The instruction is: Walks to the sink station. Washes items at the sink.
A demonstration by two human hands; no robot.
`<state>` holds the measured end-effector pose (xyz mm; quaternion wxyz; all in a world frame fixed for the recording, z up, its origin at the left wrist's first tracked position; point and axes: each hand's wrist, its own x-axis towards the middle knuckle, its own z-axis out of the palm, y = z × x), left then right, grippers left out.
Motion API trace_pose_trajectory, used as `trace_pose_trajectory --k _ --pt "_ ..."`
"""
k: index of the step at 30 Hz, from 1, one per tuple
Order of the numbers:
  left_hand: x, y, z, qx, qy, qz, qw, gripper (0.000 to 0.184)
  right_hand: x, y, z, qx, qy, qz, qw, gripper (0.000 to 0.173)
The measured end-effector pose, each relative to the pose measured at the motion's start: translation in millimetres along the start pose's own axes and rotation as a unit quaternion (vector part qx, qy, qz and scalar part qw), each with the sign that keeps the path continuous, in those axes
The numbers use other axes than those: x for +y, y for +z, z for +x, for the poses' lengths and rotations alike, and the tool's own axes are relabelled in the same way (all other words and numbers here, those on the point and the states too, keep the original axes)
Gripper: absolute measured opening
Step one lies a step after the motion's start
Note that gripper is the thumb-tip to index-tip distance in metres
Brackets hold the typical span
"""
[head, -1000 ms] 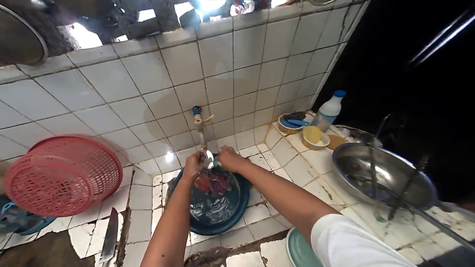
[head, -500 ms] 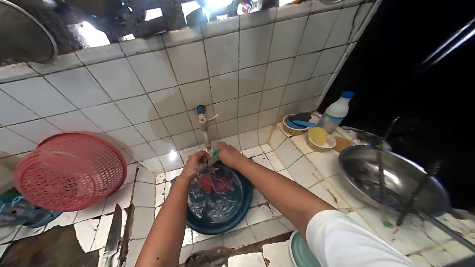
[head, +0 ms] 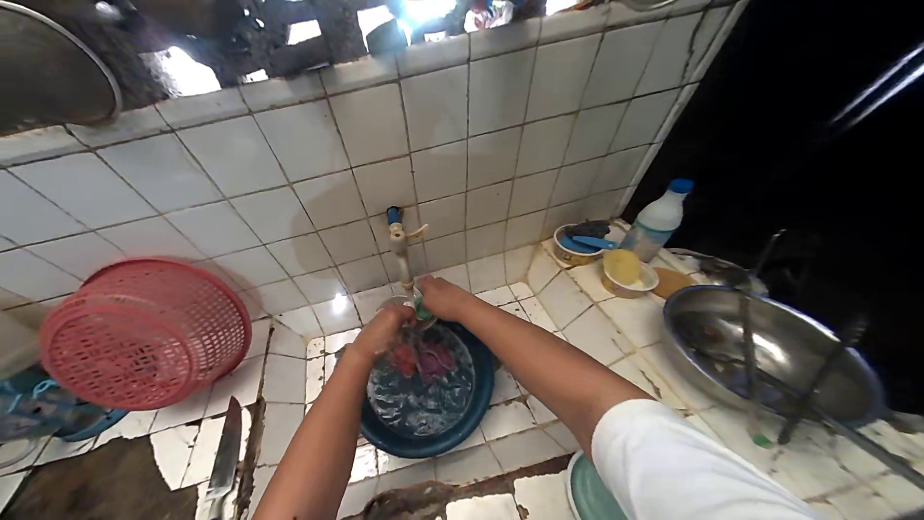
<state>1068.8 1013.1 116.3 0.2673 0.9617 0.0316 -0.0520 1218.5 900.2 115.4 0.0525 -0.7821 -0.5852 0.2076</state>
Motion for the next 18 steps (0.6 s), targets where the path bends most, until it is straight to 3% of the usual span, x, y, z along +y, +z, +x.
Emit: trace_pose_trajectory --k 3,9,11,13,15,16,18 --pt "-2.5 2.3 -4.8 -0.013 0.007 0.005 1.000 0.024 0.3 2.6 4.2 0.005 -0.010 -0.017 1.000 0.034" --pt "1.9 11.5 -12.1 -0.015 0.030 -0.007 0.999 0.025 5.7 4.8 14.8 0.063 0.051 0.083 0.993 0.040" --pt "-3.2 16.1 -14.5 0.011 0.027 -0.030 0.999 0.026 11.2 1.5 13.4 0.067 0.036 0.054 0.996 0.032" --pt "-10.6 20.2 -19.6 0.068 -0.004 -0.080 0.994 0.026 22.2 -2.9 7.4 0.100 0.059 0.117 0.986 0.030" --pt "-14.9 22.3 -23.5 0.122 -0.073 -0.137 0.980 0.029 38.3 0.6 0.5 0.165 0.137 0.320 0.923 0.032" --pt "-16.6 24.0 -24.1 0.148 -0.106 -0.159 0.970 0.029 46.7 5.8 -2.5 0.195 0.183 0.455 0.850 0.034" --pt "-19.7 27.7 -22.1 0.180 -0.151 -0.179 0.955 0.030 57.6 13.5 -11.6 0.218 0.228 0.683 0.659 0.039"
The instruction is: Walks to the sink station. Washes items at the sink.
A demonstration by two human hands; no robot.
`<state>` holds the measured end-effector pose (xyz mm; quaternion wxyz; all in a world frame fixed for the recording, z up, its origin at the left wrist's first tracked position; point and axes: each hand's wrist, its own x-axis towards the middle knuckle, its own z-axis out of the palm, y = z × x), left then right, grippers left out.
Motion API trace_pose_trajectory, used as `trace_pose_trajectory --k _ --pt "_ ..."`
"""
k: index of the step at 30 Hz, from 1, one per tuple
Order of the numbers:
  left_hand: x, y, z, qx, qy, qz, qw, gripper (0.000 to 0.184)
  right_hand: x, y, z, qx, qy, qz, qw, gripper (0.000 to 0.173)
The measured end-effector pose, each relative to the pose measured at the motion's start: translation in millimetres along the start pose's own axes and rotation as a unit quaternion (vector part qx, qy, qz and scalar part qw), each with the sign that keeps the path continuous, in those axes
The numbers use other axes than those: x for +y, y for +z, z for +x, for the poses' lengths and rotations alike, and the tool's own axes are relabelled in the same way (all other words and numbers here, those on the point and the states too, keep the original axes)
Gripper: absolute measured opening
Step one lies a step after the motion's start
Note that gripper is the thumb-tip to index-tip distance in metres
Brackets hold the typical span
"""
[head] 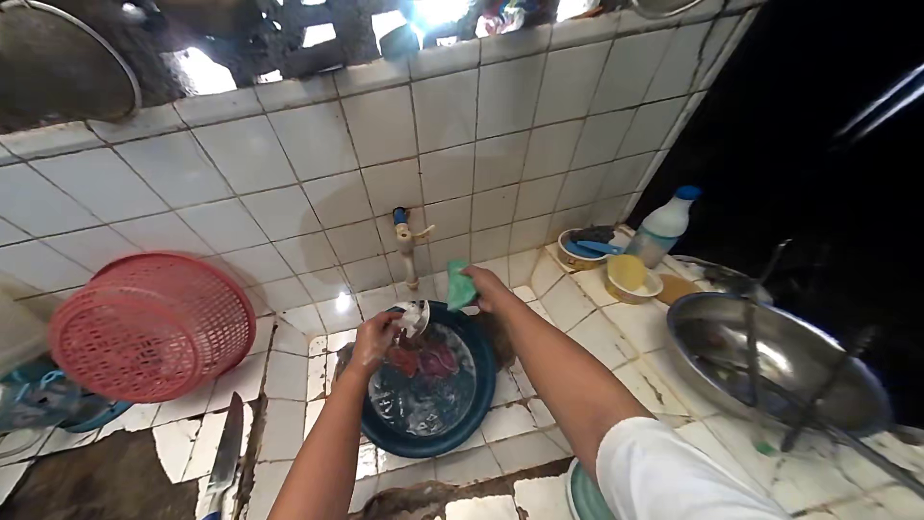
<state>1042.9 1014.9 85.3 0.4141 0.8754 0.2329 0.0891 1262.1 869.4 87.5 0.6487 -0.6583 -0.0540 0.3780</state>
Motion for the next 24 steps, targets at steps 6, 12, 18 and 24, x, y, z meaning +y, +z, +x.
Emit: trace_pose_trajectory --k 6,12,18,24 --pt "12.3 14.8 8.6 -0.004 -0.019 0.101 0.995 0.032 -4.8 4.0 -36.3 -0.074 -0.021 -0.034 0.996 0.050" --pt "2.1 19.7 6.2 0.127 -0.143 -0.060 0.980 0.028 -14.8 4.6 -38.6 -0.020 -0.004 -0.101 0.995 0.040" --pt "-39.6 65.4 -25.1 0.182 -0.212 -0.544 0.791 0.017 -16.8 6.8 -55.4 -0.086 -0.014 -0.157 0.984 0.047" --pt "-35.6 101.2 -34.4 0.161 -0.250 -0.651 0.699 0.015 -23.8 44.7 -78.3 -0.160 -0.132 -0.446 0.871 0.040"
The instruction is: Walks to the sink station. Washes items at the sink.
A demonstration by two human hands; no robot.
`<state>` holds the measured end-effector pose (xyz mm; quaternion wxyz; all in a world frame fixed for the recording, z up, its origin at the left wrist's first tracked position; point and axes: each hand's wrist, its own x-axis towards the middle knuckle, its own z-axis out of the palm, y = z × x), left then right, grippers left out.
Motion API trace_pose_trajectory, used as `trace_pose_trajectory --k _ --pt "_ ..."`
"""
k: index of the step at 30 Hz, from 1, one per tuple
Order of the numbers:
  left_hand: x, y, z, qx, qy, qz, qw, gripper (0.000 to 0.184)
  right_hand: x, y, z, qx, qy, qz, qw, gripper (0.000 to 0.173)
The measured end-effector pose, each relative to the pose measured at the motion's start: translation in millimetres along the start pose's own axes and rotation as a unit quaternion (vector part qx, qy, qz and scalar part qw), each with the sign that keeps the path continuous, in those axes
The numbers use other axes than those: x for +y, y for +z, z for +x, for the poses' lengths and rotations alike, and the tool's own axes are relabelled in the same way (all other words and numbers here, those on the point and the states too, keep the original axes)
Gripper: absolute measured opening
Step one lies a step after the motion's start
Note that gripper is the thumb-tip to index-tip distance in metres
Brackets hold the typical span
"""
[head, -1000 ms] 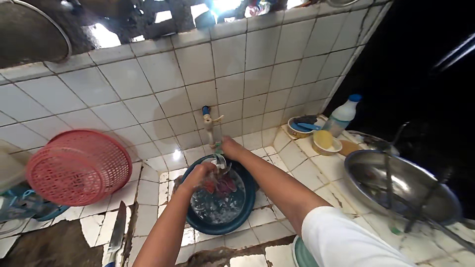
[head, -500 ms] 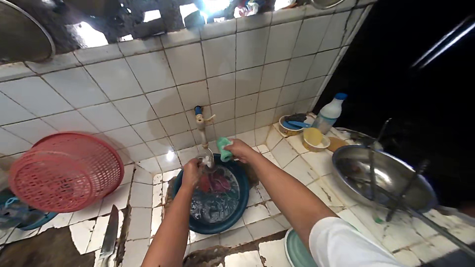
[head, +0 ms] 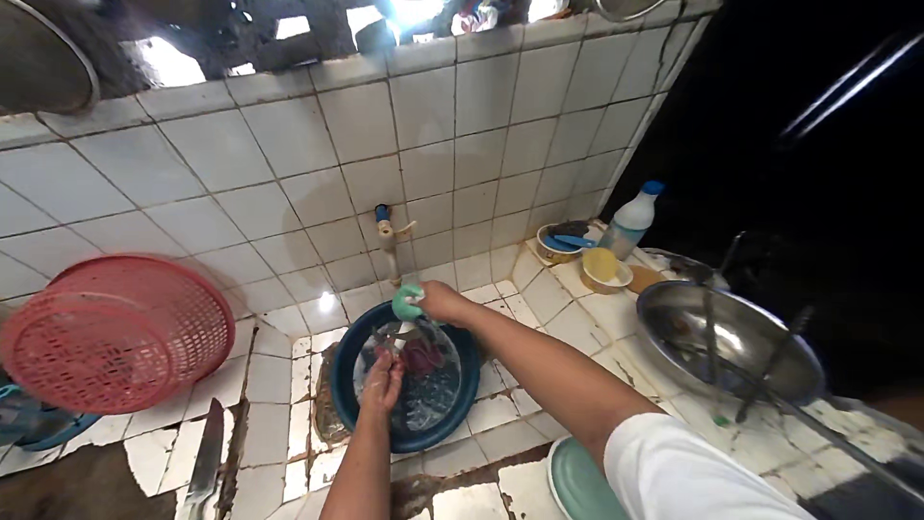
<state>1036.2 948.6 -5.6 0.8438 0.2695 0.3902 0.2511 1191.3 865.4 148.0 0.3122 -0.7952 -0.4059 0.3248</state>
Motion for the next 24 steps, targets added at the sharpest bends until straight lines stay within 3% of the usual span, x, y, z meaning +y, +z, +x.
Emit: trace_pose_trajectory --k 5,14,21,24 --pt "0.0 9.0 2.6 -0.036 -0.004 -0.020 0.999 0.018 -0.3 13.8 -4.5 0.006 -0.030 -0.097 0.995 0.038" --pt "4.5 16.1 10.9 -0.075 0.048 -0.003 0.996 0.024 11.0 32.7 -32.2 0.043 -0.031 -0.147 0.988 0.040" --pt "1.7 20.6 10.8 -0.066 0.091 0.017 0.993 0.023 -1.7 31.6 -53.3 0.004 -0.101 -0.090 0.991 0.034" --pt "5.2 9.2 18.4 -0.075 0.076 0.022 0.994 0.022 -0.7 9.4 -39.6 0.037 -0.070 -0.072 0.994 0.035"
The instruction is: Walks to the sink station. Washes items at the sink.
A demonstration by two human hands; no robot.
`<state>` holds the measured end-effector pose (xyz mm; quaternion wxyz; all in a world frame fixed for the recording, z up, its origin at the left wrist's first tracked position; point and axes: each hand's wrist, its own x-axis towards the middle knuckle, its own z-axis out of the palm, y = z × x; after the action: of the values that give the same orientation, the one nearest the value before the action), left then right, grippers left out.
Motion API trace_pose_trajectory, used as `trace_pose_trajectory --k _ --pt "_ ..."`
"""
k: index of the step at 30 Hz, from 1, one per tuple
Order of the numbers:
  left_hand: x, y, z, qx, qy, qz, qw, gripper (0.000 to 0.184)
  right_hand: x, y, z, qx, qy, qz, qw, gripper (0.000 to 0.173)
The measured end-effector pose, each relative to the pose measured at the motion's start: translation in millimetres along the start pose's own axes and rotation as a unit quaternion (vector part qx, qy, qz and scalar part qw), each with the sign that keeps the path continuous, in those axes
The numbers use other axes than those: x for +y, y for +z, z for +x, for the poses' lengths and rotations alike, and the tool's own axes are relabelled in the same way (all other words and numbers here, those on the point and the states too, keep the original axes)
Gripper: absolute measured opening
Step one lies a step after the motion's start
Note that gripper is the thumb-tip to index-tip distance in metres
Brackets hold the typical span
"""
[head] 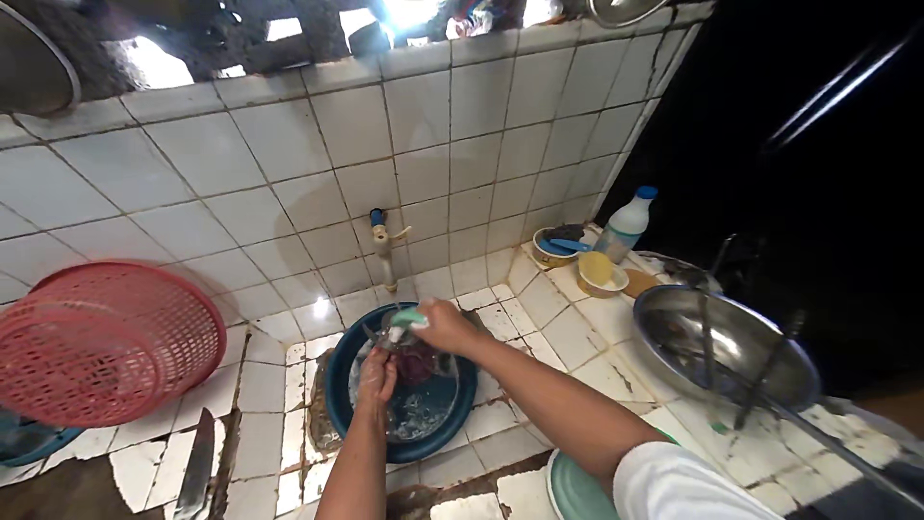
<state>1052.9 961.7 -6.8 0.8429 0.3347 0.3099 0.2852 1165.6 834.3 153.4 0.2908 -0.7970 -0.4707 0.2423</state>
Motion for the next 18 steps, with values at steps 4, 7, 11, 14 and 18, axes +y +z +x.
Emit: trace_pose_trajectory --k 4,7,11,14,18 --pt "3.6 -5.8 2.3 -0.036 -0.015 -0.001 0.999 0.025 34.5 4.1 41.5 -0.008 -0.029 -0.050 0.998 0.035" --pt "5.8 -4.9 0.5 -0.064 -0.013 -0.001 0.998 0.026 41.0 8.8 54.6 -0.041 -0.074 -0.024 0.996 0.032" --pt "4.7 -9.5 0.0 -0.071 -0.013 -0.017 0.997 0.028 47.1 4.6 67.8 -0.071 -0.070 -0.057 0.993 0.031" --pt "3.0 -8.0 2.8 -0.083 -0.018 -0.009 0.996 0.027 33.3 4.2 70.3 -0.082 -0.101 -0.031 0.991 0.030" --pt "5.1 -4.0 5.5 -0.069 -0.010 -0.006 0.998 0.027 32.6 -0.8 76.7 -0.085 -0.087 -0.038 0.992 0.030"
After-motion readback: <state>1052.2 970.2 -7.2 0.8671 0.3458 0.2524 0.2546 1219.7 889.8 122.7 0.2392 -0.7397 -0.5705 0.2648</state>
